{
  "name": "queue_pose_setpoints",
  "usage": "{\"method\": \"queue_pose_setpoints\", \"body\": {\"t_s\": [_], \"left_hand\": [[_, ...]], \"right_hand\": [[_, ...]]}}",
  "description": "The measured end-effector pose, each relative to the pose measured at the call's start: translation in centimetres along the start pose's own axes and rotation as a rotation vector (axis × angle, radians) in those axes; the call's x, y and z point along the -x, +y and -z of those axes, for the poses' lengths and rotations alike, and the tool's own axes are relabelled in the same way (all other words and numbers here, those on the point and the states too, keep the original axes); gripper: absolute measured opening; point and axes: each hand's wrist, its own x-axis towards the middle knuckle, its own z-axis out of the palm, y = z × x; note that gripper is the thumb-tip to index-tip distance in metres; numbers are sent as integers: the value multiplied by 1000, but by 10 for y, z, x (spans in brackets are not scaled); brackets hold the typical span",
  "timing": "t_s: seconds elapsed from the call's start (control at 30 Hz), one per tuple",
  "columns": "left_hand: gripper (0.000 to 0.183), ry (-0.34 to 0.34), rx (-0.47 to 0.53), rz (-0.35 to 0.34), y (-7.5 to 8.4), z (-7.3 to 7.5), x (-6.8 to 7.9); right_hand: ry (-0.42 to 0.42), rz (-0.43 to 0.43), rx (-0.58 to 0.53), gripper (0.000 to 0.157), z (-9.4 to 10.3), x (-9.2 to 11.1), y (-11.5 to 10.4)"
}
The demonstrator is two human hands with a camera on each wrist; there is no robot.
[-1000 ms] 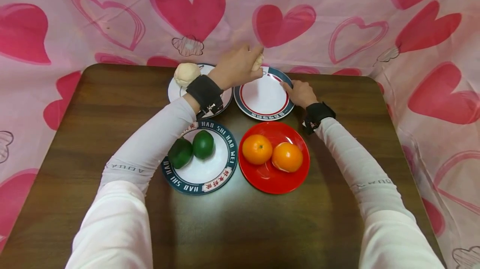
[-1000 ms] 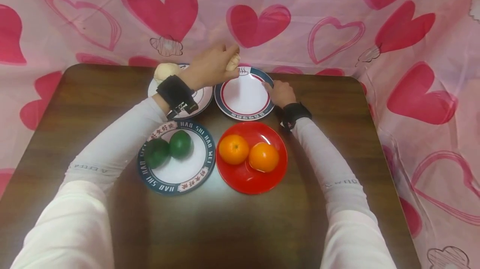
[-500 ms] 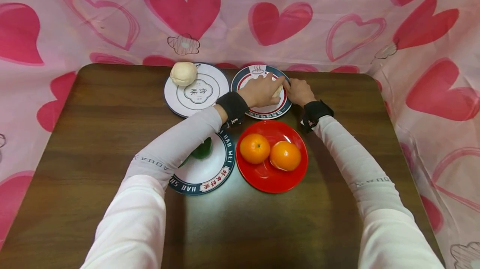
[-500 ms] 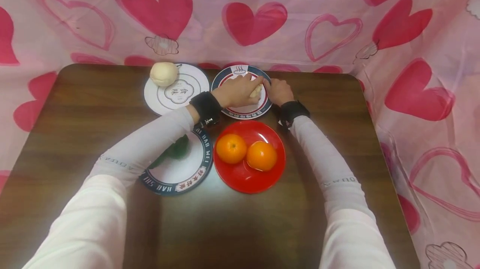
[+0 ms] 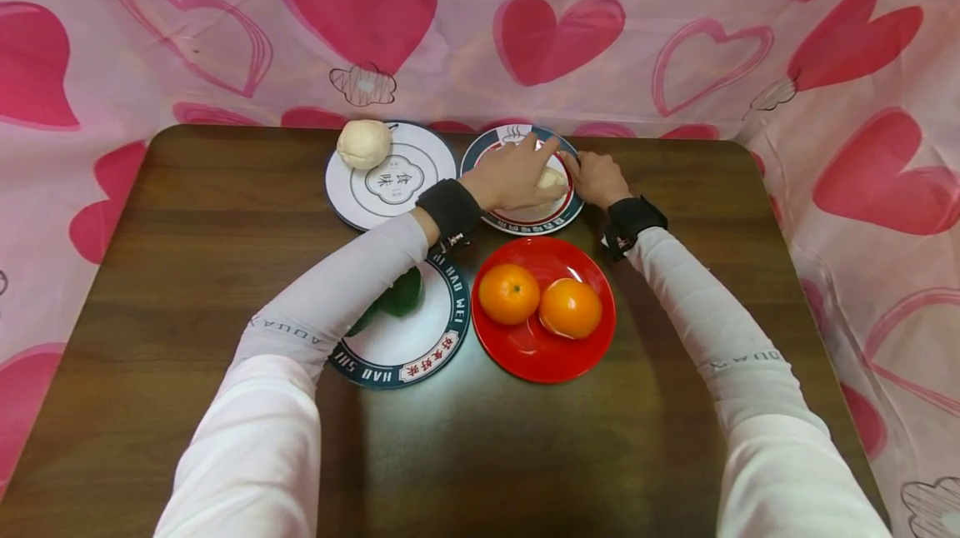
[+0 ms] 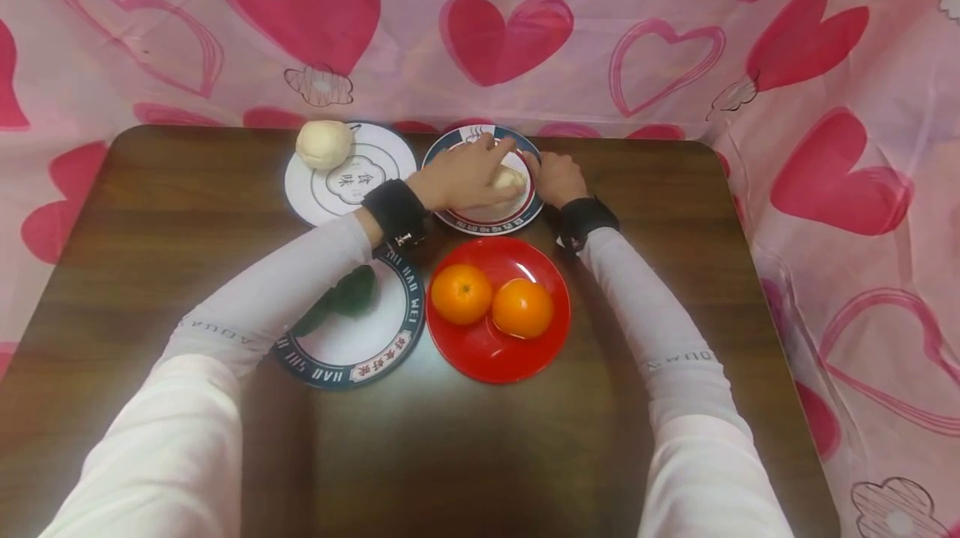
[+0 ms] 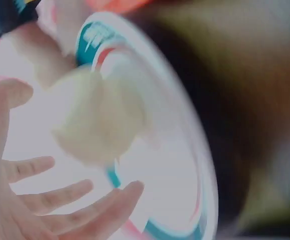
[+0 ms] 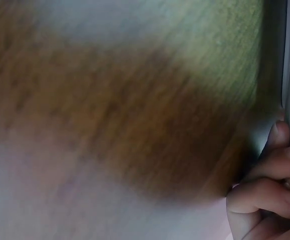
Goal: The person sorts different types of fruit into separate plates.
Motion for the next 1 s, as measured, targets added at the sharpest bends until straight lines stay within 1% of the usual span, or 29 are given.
{"method": "queue_pose_setpoints", "body": {"t_s": [0.07,0.17,0.23,0.3,0.4,0.47,0.57,0.63,0.67,0.83,0.93,1.0], "left_hand": [[71,76,-14,9,-13,12,9],[57,204,-26,30,-40,30,24],[48,263,-27,72,-62,41,35],[44,293,-30,120,-85,50,45],[49,284,-24,212,-115,57,62],[59,255,-16,262,-130,58,71],[71,206,-2,329,-147,53,81],[77,183,10,355,-154,47,85],[78,176,20,362,-157,44,86],[73,171,38,341,-169,27,89],[67,173,37,334,-175,20,90],[65,181,32,331,-177,17,91]], "right_hand": [[-10,-3,-5,58,0,0,-1],[-26,-17,-11,61,2,0,1],[-29,-24,-14,61,4,1,4],[-33,-32,-15,62,4,2,7],[-50,-51,-23,64,4,2,13],[-64,-63,-23,65,4,3,16],[-66,-71,-23,66,5,2,19],[-63,-76,-25,66,6,2,20],[-60,-77,-25,66,6,1,19],[-62,-75,-13,68,5,0,17],[-59,-63,-8,68,3,-1,16],[-50,-56,-5,65,2,0,14]]}}
